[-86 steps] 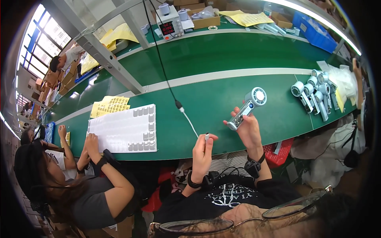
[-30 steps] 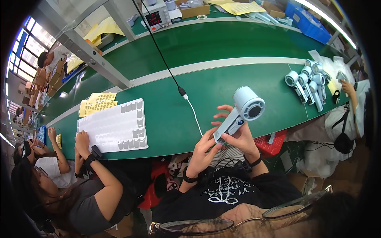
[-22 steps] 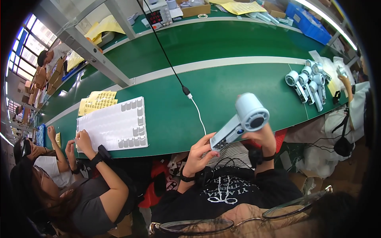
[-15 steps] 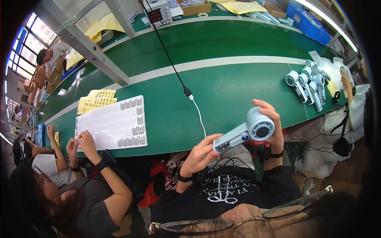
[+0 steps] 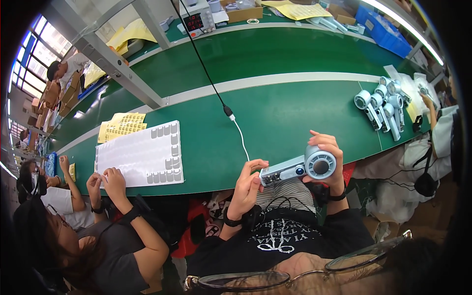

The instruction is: The person picks up a handheld fan, inserts a cable into its port, and then removes the cable and places the fan back onto the green work surface.

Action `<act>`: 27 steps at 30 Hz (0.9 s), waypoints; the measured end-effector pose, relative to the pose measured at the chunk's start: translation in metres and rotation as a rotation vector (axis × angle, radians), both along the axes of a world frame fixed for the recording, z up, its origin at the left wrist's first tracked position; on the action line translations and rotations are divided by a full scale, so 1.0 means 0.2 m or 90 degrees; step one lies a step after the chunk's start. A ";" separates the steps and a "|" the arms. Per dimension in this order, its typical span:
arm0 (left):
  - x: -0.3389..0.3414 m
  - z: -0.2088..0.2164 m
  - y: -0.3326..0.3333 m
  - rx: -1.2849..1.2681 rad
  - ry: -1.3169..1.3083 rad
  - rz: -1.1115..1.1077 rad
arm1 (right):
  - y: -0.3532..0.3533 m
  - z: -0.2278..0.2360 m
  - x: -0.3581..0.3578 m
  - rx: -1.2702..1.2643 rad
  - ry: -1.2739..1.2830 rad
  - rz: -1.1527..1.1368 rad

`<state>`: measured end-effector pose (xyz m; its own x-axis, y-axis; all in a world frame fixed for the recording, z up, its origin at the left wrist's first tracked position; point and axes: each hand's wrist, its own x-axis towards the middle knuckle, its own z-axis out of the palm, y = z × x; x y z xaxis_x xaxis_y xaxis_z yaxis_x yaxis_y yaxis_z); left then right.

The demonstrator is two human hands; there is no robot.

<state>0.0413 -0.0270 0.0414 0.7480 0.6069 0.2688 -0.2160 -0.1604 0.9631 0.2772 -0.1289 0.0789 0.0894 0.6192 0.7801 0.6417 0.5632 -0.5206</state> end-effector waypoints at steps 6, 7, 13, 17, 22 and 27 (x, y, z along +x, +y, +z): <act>-0.02 -0.03 0.01 0.093 -0.001 0.087 | 0.00 -0.02 -0.01 0.030 -0.039 -0.012; -0.04 -0.03 0.01 0.077 -0.013 0.117 | -0.03 -0.02 0.00 0.026 -0.037 -0.034; -0.17 0.00 0.07 0.060 0.032 0.317 | -0.16 0.07 0.13 0.164 0.281 -0.148; -0.11 0.01 0.07 0.241 0.100 0.351 | -0.18 0.28 0.14 0.111 0.082 -0.312; -0.09 0.00 0.12 0.388 0.094 0.339 | 0.00 0.18 0.33 0.021 0.638 0.199; -0.11 -0.03 0.11 0.379 0.130 0.312 | 0.42 0.20 0.55 -0.063 0.136 -0.321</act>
<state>0.0199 -0.0051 0.0349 0.5026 0.6775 0.5371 0.1841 -0.6909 0.6991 0.3868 -0.0450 0.1186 0.5438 0.5282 0.6521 0.6932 0.1553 -0.7038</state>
